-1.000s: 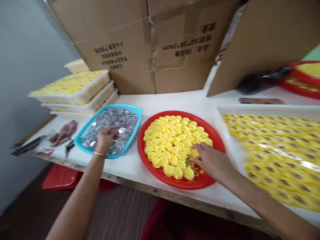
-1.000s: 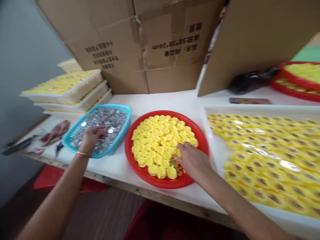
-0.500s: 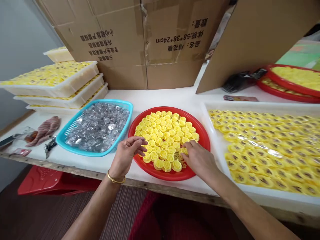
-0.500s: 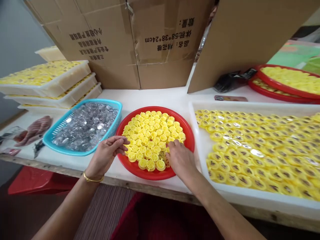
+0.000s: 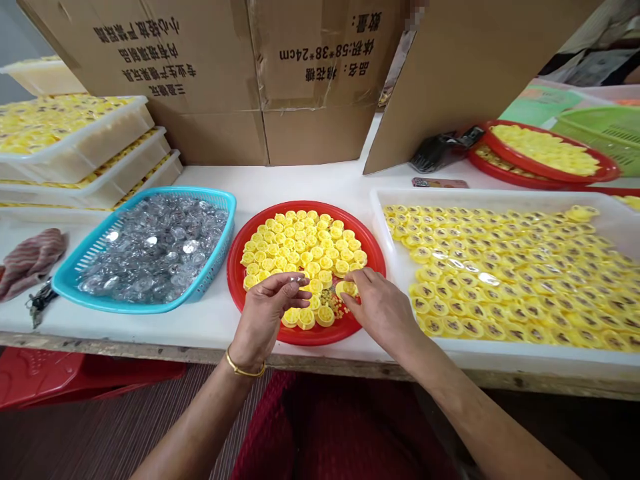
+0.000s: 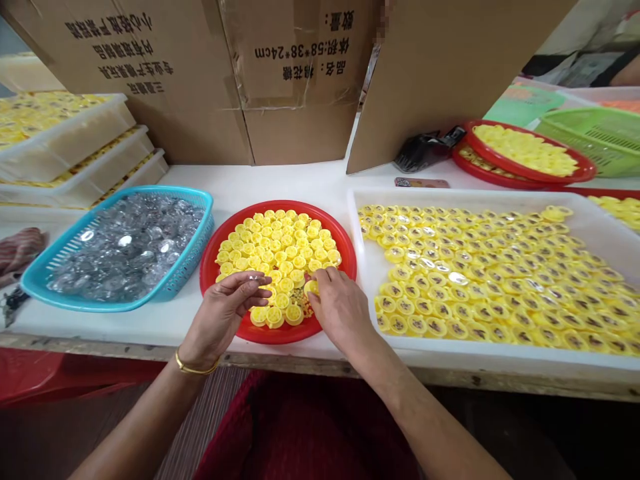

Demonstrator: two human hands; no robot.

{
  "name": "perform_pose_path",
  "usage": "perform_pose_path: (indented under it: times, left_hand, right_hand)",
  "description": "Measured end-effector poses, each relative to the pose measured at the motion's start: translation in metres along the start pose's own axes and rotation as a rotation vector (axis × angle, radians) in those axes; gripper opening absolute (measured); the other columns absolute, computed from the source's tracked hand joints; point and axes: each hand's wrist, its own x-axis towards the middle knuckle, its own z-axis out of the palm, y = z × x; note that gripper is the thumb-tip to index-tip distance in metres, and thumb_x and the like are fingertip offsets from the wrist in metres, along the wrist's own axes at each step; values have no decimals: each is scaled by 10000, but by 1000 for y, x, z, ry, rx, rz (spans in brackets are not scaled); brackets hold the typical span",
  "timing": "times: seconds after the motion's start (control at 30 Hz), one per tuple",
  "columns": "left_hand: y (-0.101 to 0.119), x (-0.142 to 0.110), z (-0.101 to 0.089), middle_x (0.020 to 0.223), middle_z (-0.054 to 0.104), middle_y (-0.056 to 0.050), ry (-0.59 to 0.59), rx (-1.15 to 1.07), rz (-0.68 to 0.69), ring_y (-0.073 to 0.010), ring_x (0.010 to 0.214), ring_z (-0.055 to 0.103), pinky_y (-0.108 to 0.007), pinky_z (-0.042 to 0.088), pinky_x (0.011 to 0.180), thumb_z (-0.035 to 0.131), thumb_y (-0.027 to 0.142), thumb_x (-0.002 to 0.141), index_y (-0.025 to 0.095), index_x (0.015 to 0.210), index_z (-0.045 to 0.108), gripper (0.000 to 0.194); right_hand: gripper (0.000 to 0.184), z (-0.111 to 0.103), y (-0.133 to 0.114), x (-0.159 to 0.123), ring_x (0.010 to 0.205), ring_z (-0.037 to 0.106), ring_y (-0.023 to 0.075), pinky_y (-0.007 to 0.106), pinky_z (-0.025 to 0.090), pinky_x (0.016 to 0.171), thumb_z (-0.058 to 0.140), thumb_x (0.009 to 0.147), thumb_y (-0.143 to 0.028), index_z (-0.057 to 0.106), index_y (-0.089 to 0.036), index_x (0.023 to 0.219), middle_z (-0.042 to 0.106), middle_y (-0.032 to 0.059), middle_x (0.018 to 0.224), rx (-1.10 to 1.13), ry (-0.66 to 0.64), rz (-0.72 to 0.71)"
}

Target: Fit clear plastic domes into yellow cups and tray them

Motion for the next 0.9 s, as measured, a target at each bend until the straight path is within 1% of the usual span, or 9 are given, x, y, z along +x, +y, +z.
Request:
perform_pose_path:
  times: [0.1, 0.23, 0.33, 0.43, 0.53, 0.6, 0.67, 0.77, 0.9]
  left_hand:
    - [-7, 1, 6, 821, 700, -51, -11, 25, 41, -108, 613, 642, -206, 524, 552, 732, 251, 715, 149, 862, 727, 179]
    - [-17, 1, 11, 636, 617, 14, -35, 56, 46, -60, 517, 553, -164, 446, 470, 708, 257, 748, 173, 888, 737, 165]
    - [-24, -1, 13, 571, 576, 33, -42, 68, 33, -56, 500, 527, -161, 426, 459, 703, 260, 755, 185, 896, 742, 165]
    - [-27, -3, 15, 666, 657, -4, -59, 22, 22, -83, 600, 594, -179, 479, 551, 727, 232, 723, 181, 887, 748, 173]
    - [-26, -6, 17, 769, 706, -31, -82, -73, -14, -96, 673, 630, -185, 504, 631, 746, 192, 683, 178, 916, 750, 233]
    - [-25, -7, 18, 789, 714, -40, -95, -136, -37, -99, 693, 640, -184, 509, 671, 752, 161, 656, 164, 941, 747, 285]
    - [-24, -7, 19, 790, 717, -57, -94, -184, -54, -112, 716, 650, -191, 515, 699, 746, 166, 659, 136, 955, 742, 298]
    - [-23, -6, 20, 782, 719, -87, -69, -240, -75, -126, 720, 659, -195, 524, 693, 727, 198, 702, 98, 952, 735, 269]
    - [-22, -3, 21, 808, 716, -77, -2, -320, -140, -97, 683, 656, -156, 532, 651, 710, 126, 717, 98, 958, 718, 243]
  right_hand:
    - [135, -7, -1, -6, 871, 641, 237, 357, 513, 737, 609, 816, -197, 577, -189, 947, 642, 65, 952, 131, 44, 0]
    - [137, -13, -6, -11, 829, 657, 202, 327, 534, 682, 602, 798, -158, 571, -207, 923, 635, 55, 998, 372, 27, 47]
    - [169, -13, -11, -13, 835, 650, 189, 304, 543, 667, 612, 775, -139, 564, -206, 922, 629, 54, 975, 519, 32, 72]
    - [186, -13, -14, -15, 839, 635, 179, 294, 546, 675, 609, 759, -112, 560, -200, 916, 618, 57, 946, 594, 61, 58]
    - [228, -11, -16, -16, 893, 626, 184, 318, 543, 755, 602, 741, -73, 557, -195, 928, 612, 62, 960, 626, 78, 24]
    - [254, -8, -15, -16, 921, 624, 189, 334, 536, 799, 595, 736, -63, 559, -200, 946, 612, 62, 975, 632, 85, 11]
    - [272, -4, -13, -15, 940, 626, 195, 347, 532, 822, 590, 738, -66, 564, -204, 972, 617, 64, 996, 627, 96, 17]
    - [288, 3, -8, -12, 976, 625, 206, 362, 532, 838, 578, 755, -86, 575, -203, 1019, 622, 76, 1039, 627, 109, 46]
    - [291, 9, -5, -10, 988, 623, 209, 377, 542, 832, 574, 784, -131, 580, -212, 1063, 625, 81, 1071, 696, 118, 78]
